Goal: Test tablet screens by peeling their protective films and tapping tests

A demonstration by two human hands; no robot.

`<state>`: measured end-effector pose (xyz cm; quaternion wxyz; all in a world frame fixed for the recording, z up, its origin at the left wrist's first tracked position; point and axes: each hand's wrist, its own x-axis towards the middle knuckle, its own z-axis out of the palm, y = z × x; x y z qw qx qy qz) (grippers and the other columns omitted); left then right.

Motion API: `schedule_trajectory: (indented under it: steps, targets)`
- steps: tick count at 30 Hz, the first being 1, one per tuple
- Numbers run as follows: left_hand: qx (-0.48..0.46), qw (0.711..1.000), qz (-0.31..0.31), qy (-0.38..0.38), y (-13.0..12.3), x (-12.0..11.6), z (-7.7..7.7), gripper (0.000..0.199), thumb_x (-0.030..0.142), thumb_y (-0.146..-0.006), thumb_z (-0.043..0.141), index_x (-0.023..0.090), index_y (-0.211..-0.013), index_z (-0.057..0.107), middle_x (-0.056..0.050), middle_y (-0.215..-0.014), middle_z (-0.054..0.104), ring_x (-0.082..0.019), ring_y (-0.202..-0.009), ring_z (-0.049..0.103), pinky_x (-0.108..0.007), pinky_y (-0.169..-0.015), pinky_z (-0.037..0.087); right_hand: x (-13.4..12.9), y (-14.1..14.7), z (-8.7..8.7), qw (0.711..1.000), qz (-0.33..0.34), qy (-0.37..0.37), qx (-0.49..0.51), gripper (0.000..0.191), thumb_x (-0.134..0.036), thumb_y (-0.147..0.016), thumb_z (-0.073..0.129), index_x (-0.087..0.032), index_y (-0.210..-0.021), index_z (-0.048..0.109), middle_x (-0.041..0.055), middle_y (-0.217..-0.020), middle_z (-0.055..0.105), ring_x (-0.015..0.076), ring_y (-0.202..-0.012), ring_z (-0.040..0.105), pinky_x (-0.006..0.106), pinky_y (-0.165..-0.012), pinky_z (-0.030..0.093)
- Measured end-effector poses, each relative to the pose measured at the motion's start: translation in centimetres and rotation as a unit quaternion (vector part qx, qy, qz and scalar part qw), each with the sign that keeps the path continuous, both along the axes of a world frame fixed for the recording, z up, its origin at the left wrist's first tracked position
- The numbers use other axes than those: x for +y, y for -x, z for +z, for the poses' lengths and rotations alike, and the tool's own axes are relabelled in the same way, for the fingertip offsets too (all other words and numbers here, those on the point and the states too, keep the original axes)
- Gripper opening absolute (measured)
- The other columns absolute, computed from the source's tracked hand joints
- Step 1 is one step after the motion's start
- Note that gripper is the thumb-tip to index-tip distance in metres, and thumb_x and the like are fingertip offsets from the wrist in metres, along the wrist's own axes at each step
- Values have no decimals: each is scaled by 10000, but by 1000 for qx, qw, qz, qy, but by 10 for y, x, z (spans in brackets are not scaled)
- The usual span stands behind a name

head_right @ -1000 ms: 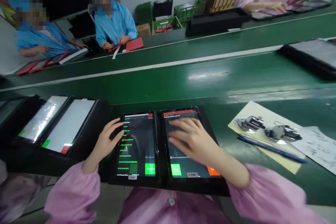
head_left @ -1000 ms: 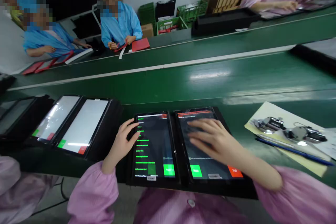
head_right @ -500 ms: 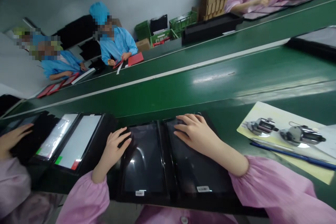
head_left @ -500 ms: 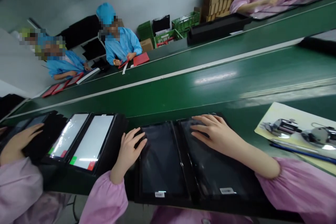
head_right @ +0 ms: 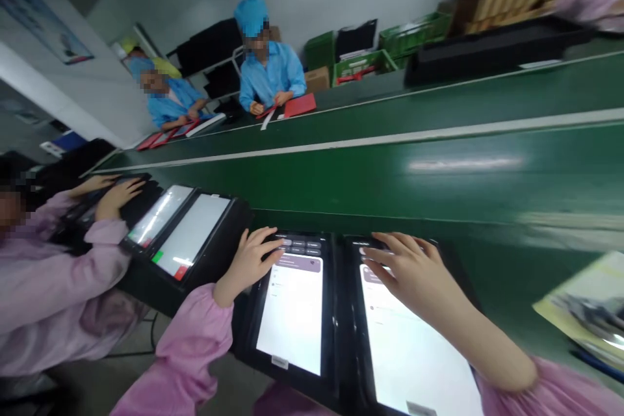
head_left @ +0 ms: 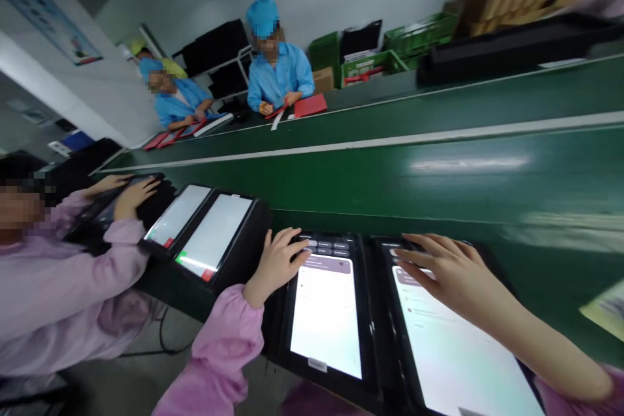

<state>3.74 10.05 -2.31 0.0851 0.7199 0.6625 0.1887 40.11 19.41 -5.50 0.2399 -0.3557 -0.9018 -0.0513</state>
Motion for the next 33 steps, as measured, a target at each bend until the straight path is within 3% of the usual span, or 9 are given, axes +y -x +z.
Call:
schedule_trajectory:
  steps: [4,8,12,14,17,19,23,27,33]
  targets:
    - [-37,999,7,4,-5,0,4,252,370,-1024,642,342,-1237,775,-68,-1505,655,-323,-1475,525,-719,-1313,117,5,3,-9,999,14,-34,28,504,-399,-1116,362,-262,-1062,845,162,-1252,744,437,-1135,690,603,-823,532]
    - [-108,994,16,-1,-3,-5,7,262,410,-994,683,352,-1236,766,-56,-1517,644,-322,-1495,511,-703,-1326,97,7,-11,-3,996,40,-20,72,384,-435,-1090,450,-365,-1071,828,93,-1226,754,423,-1085,715,596,-771,569]
    - [-209,976,61,-26,7,-5,1,392,458,-1023,613,273,-1363,676,-110,-1522,631,-293,-1457,561,-557,-1299,343,11,-47,4,981,17,57,185,304,-513,-1057,532,-380,-1125,796,75,-1189,752,348,-1045,737,509,-775,632]
    - [-259,962,79,-31,11,3,-7,427,481,-1021,606,248,-1375,658,-123,-1469,667,-287,-1406,610,-493,-1230,454,15,-62,3,956,-66,140,250,316,-570,-996,615,-361,-1149,796,96,-1243,741,369,-1135,716,488,-800,645]
    - [-325,941,93,-26,15,27,-21,475,517,-961,675,228,-1338,678,-140,-1416,702,-313,-1356,653,-482,-1157,526,21,-68,-4,860,-166,301,378,528,-637,-808,797,-312,-1225,779,125,-1346,714,439,-1289,644,528,-952,629]
    - [-363,926,99,-29,14,42,-32,512,549,-932,681,196,-1303,686,-168,-1408,704,-331,-1346,663,-486,-1136,543,22,-65,-10,802,-188,355,442,702,-677,-733,834,-286,-1308,731,129,-1418,679,453,-1357,596,591,-1122,535]
    - [-411,904,110,-37,11,48,-45,557,598,-918,640,171,-1275,672,-180,-1408,700,-328,-1356,654,-507,-1190,497,13,-61,-18,747,-184,387,509,724,-703,-804,753,-298,-1395,642,95,-1513,619,372,-1443,540,545,-1224,449]
    - [-425,900,92,-30,11,36,-42,604,577,-865,719,195,-1326,647,-147,-1475,660,-326,-1457,564,-517,-1276,397,5,-65,-18,714,-166,416,538,609,-554,-802,800,-327,-1349,659,55,-1491,641,322,-1442,549,501,-1234,443]
    - [-391,919,47,-8,13,32,-35,651,475,-806,850,233,-1375,645,-115,-1540,604,-345,-1530,470,-552,-1321,312,4,-68,-16,723,-116,428,530,746,-329,-670,872,-329,-1383,652,39,-1534,603,315,-1518,453,508,-1305,328]
